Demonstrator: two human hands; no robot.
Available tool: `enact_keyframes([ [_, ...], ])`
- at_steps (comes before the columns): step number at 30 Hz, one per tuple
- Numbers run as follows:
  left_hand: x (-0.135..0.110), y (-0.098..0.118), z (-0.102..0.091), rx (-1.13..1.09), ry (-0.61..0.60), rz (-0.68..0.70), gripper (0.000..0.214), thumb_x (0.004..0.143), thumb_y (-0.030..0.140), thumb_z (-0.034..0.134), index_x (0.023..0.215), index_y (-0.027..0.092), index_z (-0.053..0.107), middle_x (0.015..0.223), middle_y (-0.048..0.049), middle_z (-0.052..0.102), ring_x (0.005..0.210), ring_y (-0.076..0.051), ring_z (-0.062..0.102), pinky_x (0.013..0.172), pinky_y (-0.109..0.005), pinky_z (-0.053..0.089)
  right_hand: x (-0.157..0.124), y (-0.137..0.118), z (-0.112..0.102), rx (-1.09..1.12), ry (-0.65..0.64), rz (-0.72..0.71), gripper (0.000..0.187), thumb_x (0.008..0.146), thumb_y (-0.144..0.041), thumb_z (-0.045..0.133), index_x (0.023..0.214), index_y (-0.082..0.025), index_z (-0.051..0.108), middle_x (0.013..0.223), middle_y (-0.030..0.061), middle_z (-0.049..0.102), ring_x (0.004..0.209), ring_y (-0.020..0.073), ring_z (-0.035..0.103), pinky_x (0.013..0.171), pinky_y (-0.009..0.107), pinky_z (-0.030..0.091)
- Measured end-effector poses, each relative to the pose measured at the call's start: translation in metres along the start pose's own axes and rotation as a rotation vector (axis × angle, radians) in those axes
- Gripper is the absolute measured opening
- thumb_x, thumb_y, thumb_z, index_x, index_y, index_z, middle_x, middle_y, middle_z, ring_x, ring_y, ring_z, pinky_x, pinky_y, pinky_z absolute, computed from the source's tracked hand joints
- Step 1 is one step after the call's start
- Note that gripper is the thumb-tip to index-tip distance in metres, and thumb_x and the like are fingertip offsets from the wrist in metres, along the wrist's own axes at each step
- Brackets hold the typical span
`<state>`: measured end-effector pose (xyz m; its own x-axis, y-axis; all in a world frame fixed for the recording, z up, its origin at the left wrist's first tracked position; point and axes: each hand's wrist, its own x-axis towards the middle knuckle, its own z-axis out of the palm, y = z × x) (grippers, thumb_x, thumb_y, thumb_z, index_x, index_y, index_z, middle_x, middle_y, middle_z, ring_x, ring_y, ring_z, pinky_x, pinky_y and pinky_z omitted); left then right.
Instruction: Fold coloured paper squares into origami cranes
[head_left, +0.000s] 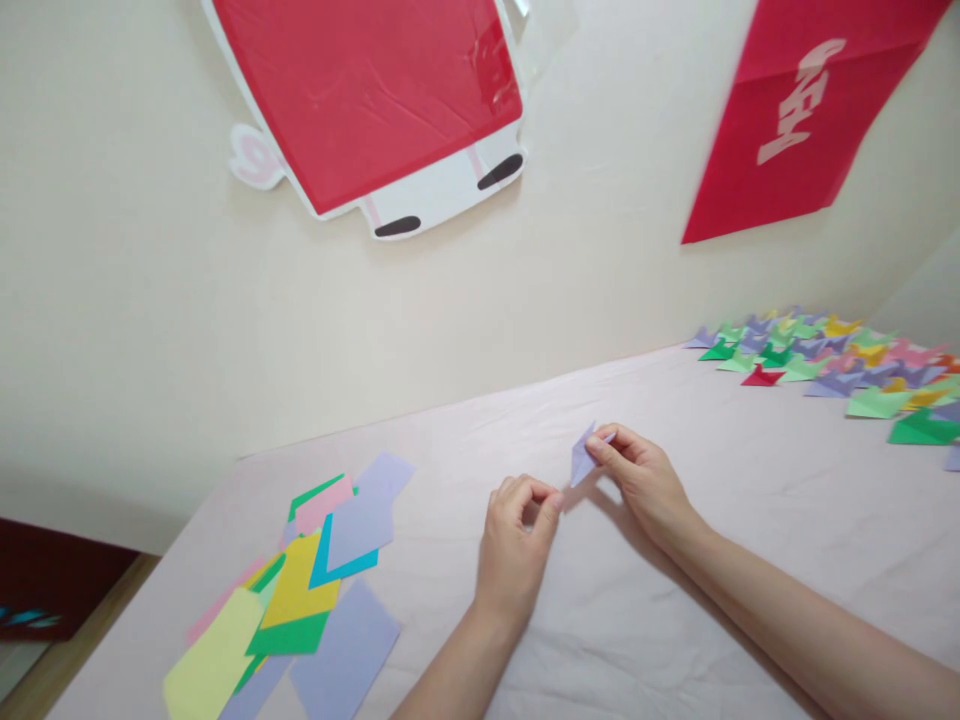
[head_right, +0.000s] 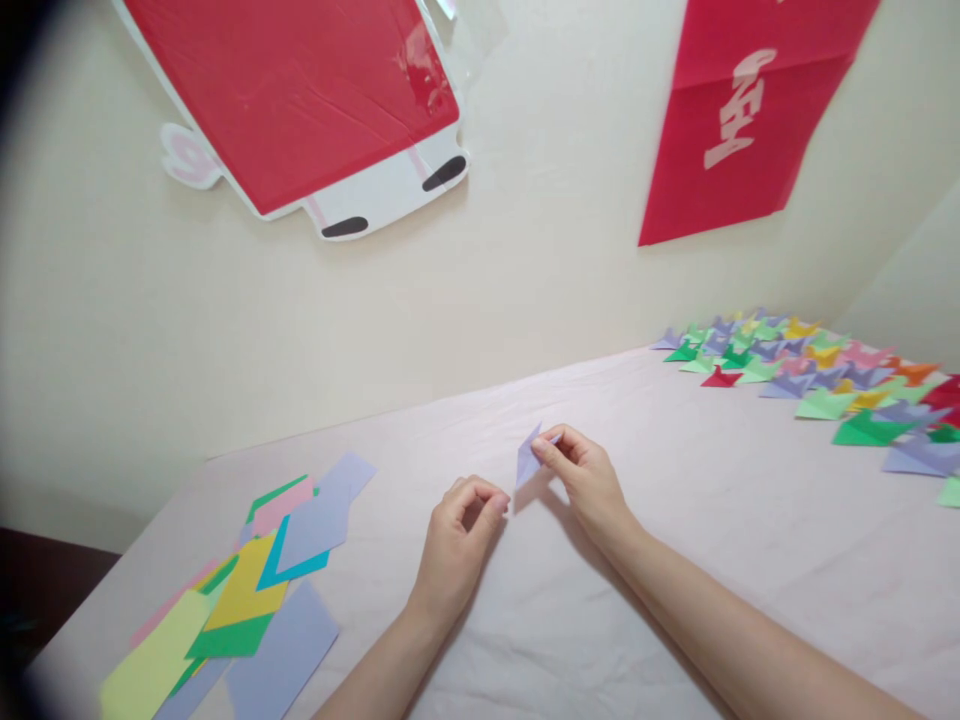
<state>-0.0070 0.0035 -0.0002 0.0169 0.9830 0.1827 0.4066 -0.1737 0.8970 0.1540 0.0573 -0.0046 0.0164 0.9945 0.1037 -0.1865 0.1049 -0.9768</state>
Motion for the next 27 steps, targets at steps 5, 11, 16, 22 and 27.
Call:
enact_keyframes([
  [5,0.001,-0.004,0.002,0.030,-0.006,0.003,0.016,0.086,0.035,0.066,0.082,0.021,0.061,0.080,0.0009,0.059,0.079,-0.018,0.052,0.074,-0.029,0.037,-0.012,0.003,0.009,-0.051,-0.305,0.012,0.025,0.080,-0.040,0.071,0.070,-0.019,0.062,0.070,-0.0014,0.057,0.068,0.0153,0.051,0.068,0.028,0.040],
  [11,0.001,-0.005,0.001,0.064,-0.006,-0.024,0.029,0.087,0.033,0.063,0.064,0.020,0.050,0.071,0.0019,0.052,0.076,-0.017,0.048,0.070,-0.028,0.033,-0.012,-0.001,0.011,-0.093,-0.346,0.099,0.031,0.076,-0.046,0.072,0.067,-0.018,0.063,0.069,0.0007,0.062,0.069,0.0161,0.054,0.069,0.028,0.042],
  [16,0.003,-0.006,0.000,0.066,-0.037,-0.025,0.030,0.088,0.034,0.061,0.064,0.020,0.051,0.070,0.0020,0.050,0.075,-0.017,0.048,0.071,-0.028,0.033,-0.009,-0.004,0.011,-0.196,-0.282,0.130,0.042,0.075,-0.056,0.066,0.059,-0.018,0.062,0.059,-0.0018,0.055,0.061,0.0138,0.048,0.059,0.025,0.040],
  [22,0.003,-0.003,-0.001,0.079,-0.063,-0.018,0.028,0.087,0.032,0.061,0.063,0.020,0.051,0.069,0.0019,0.051,0.075,-0.017,0.047,0.071,-0.028,0.033,-0.009,-0.001,0.009,-0.199,-0.182,0.092,0.049,0.077,-0.064,0.062,0.062,-0.017,0.066,0.060,0.0005,0.058,0.058,0.0147,0.049,0.056,0.027,0.039],
  [27,0.003,0.000,0.000,0.100,-0.057,-0.019,0.026,0.084,0.028,0.064,0.063,0.020,0.053,0.068,0.0026,0.051,0.075,-0.018,0.048,0.071,-0.028,0.033,-0.004,-0.003,0.002,-0.203,-0.016,0.046,0.053,0.076,-0.069,0.061,0.060,-0.019,0.066,0.055,0.0002,0.055,0.054,0.0148,0.048,0.052,0.027,0.038],
])
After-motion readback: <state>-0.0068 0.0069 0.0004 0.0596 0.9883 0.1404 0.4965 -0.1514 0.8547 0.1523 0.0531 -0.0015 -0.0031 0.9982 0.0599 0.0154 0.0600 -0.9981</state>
